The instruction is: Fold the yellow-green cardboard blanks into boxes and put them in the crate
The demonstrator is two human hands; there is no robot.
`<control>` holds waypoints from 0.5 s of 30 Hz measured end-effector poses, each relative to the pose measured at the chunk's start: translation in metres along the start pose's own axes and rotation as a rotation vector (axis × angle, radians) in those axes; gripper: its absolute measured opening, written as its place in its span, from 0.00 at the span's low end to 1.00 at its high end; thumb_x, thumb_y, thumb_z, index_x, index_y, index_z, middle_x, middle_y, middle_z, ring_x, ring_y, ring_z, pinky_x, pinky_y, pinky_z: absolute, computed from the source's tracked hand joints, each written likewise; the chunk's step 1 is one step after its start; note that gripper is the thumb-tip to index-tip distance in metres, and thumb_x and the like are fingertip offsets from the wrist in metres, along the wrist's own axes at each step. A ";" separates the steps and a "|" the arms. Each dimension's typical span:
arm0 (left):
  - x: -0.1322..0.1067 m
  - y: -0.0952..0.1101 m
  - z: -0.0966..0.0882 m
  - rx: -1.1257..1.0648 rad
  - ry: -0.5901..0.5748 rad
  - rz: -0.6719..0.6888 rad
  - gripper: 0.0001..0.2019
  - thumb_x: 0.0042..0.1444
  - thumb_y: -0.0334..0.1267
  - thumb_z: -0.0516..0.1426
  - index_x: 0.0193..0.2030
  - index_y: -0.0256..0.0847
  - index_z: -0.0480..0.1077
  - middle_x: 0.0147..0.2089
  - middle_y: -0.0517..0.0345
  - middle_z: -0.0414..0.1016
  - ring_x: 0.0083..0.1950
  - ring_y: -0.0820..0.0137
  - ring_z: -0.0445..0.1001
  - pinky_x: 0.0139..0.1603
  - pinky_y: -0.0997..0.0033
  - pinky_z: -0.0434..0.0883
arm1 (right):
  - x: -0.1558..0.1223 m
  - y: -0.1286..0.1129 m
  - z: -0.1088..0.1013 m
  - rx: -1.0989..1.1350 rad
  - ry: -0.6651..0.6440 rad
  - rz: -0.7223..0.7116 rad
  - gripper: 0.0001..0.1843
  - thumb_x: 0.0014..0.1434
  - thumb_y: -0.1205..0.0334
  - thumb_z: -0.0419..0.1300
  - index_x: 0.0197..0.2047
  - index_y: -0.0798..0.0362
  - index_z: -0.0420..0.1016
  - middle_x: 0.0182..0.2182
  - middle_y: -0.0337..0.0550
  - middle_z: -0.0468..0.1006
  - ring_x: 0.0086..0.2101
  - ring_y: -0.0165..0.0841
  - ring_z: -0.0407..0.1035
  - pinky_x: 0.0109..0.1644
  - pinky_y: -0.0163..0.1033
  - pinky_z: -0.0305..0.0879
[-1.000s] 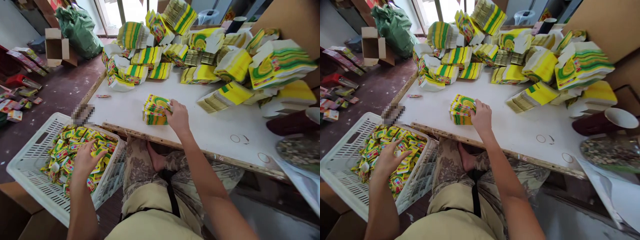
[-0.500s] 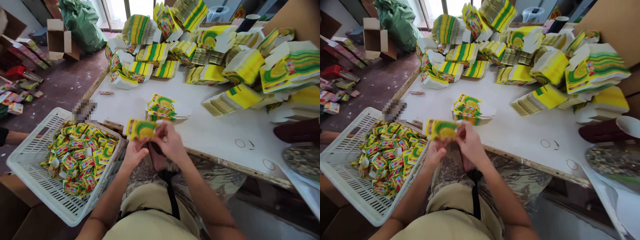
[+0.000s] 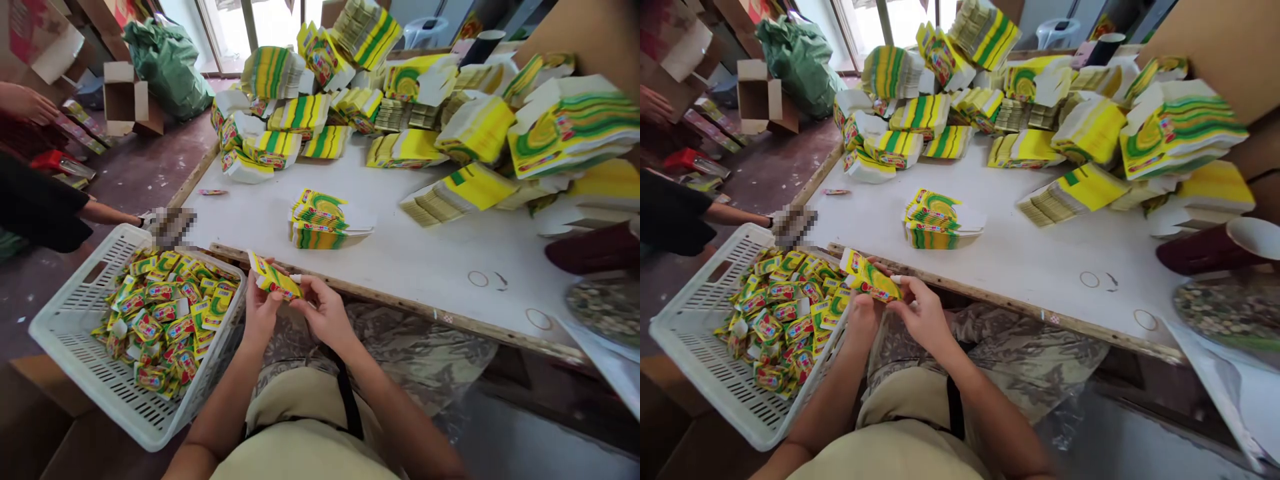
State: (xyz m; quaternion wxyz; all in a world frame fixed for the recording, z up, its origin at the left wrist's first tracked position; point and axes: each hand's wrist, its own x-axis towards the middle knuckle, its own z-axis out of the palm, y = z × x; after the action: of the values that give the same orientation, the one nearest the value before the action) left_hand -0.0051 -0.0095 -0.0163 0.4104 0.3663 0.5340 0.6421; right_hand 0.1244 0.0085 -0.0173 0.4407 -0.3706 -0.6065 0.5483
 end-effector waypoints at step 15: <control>0.024 0.055 -0.042 0.322 -0.509 0.111 0.56 0.35 0.69 0.63 0.69 0.45 0.55 0.67 0.42 0.62 0.68 0.49 0.60 0.66 0.51 0.61 | -0.002 -0.013 -0.063 -0.745 0.043 -0.525 0.16 0.63 0.70 0.57 0.43 0.36 0.78 0.35 0.35 0.81 0.45 0.38 0.70 0.63 0.55 0.54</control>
State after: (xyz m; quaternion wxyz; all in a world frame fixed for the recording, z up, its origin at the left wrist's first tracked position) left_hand -0.0603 -0.0088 0.0324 0.4318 0.6047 0.4880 0.4580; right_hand 0.1850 0.0265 -0.0037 0.4139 -0.3490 -0.8264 0.1548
